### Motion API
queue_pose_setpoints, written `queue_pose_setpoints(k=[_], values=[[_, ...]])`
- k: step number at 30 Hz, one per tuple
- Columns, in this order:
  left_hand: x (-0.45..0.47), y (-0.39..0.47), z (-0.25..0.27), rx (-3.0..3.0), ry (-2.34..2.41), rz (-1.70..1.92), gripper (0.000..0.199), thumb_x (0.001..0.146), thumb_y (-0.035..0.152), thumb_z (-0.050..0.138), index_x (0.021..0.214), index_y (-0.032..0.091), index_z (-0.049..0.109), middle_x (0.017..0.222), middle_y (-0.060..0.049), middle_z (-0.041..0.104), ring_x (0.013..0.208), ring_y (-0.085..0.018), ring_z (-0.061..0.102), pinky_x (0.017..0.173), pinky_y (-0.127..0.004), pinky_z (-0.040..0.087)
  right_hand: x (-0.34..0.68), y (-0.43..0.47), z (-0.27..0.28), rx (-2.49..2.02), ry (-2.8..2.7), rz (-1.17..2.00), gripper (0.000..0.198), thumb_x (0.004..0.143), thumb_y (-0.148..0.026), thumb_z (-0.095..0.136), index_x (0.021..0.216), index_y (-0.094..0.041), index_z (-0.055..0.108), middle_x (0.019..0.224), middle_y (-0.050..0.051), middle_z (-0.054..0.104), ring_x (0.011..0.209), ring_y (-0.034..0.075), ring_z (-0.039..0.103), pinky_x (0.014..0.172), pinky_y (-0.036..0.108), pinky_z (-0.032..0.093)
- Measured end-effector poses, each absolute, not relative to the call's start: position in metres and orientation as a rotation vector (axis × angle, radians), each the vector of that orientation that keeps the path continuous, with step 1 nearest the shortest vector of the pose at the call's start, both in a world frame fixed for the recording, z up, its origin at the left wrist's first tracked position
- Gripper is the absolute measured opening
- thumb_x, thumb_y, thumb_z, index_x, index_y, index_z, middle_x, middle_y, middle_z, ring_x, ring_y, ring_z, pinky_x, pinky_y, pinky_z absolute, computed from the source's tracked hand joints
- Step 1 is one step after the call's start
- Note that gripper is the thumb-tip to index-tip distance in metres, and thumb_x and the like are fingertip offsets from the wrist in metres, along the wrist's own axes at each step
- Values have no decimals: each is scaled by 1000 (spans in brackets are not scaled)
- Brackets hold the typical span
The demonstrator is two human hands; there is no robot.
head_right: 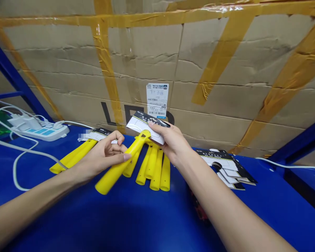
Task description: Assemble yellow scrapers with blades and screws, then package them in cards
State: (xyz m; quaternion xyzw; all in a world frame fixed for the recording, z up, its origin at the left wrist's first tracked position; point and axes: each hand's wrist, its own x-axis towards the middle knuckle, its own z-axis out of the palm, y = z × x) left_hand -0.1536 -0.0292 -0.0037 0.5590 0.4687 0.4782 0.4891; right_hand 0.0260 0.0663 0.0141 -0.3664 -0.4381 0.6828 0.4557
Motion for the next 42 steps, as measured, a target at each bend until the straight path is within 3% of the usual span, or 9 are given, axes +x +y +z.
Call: queue_pose_setpoints(k=[4, 7, 13, 18, 26, 31, 35, 42], values=[[-198, -29, 12, 1607, 1271, 1082, 34, 82, 33, 73, 93, 24, 42, 73, 5, 63, 65, -11, 58, 61, -22, 44, 5, 90, 14, -917, -1338, 1606, 22, 75, -30, 83, 91, -18, 74, 94, 6, 78, 80, 18, 72, 76, 34, 60], [-228, -32, 26, 1827, 1437, 980, 36, 81, 36, 74, 99, 24, 45, 74, 4, 66, 71, -14, 63, 64, -25, 46, -18, 106, 16, -1005, -1803, 1255, 19, 89, -33, 69, 98, -18, 74, 99, 9, 78, 82, 18, 72, 73, 32, 58], [-259, -39, 28, 2139, 1898, 624, 26, 79, 33, 68, 98, 24, 54, 68, 6, 66, 60, -15, 60, 55, -25, 40, -68, 125, 16, -978, -2297, 858, 14, 87, -23, 69, 76, -17, 74, 84, 7, 76, 79, 19, 66, 73, 30, 48], [-260, -33, 8, 2204, 2035, 461, 23, 80, 30, 61, 102, 22, 62, 71, 0, 67, 63, -19, 62, 55, -26, 39, -104, 132, 0, -1028, -2508, 627, 7, 87, -15, 67, 83, -17, 73, 82, 7, 75, 79, 19, 66, 72, 27, 44], [-256, -23, -18, 2365, 2200, 304, 14, 87, 35, 55, 85, 21, 60, 77, -7, 68, 70, -24, 64, 59, -32, 37, -125, 133, -27, -1177, -2530, 527, 17, 93, -14, 58, 101, -14, 72, 92, 12, 77, 81, 19, 70, 77, 26, 48], [-251, -25, -17, 2401, 2268, 177, 12, 88, 34, 57, 84, 23, 59, 82, -6, 69, 76, -27, 66, 56, -32, 30, -121, 128, -31, -1155, -2493, 527, 19, 88, -10, 61, 101, -17, 73, 99, 11, 77, 89, 20, 71, 83, 27, 50], [-246, -25, -19, 2536, 2133, 209, 6, 88, 26, 56, 90, 22, 61, 91, -6, 67, 78, -25, 63, 59, -33, 33, -105, 119, -25, -1088, -2432, 530, 21, 85, -9, 64, 102, -17, 73, 104, 9, 77, 98, 20, 70, 89, 28, 50], [-212, -24, -20, 2570, 1758, 501, 14, 94, 23, 49, 84, 21, 58, 84, -3, 62, 77, -19, 58, 69, -31, 42, -33, 97, 10, -914, -2394, 661, 10, 87, -15, 63, 94, -18, 70, 86, 4, 76, 79, 16, 71, 73, 26, 53]])
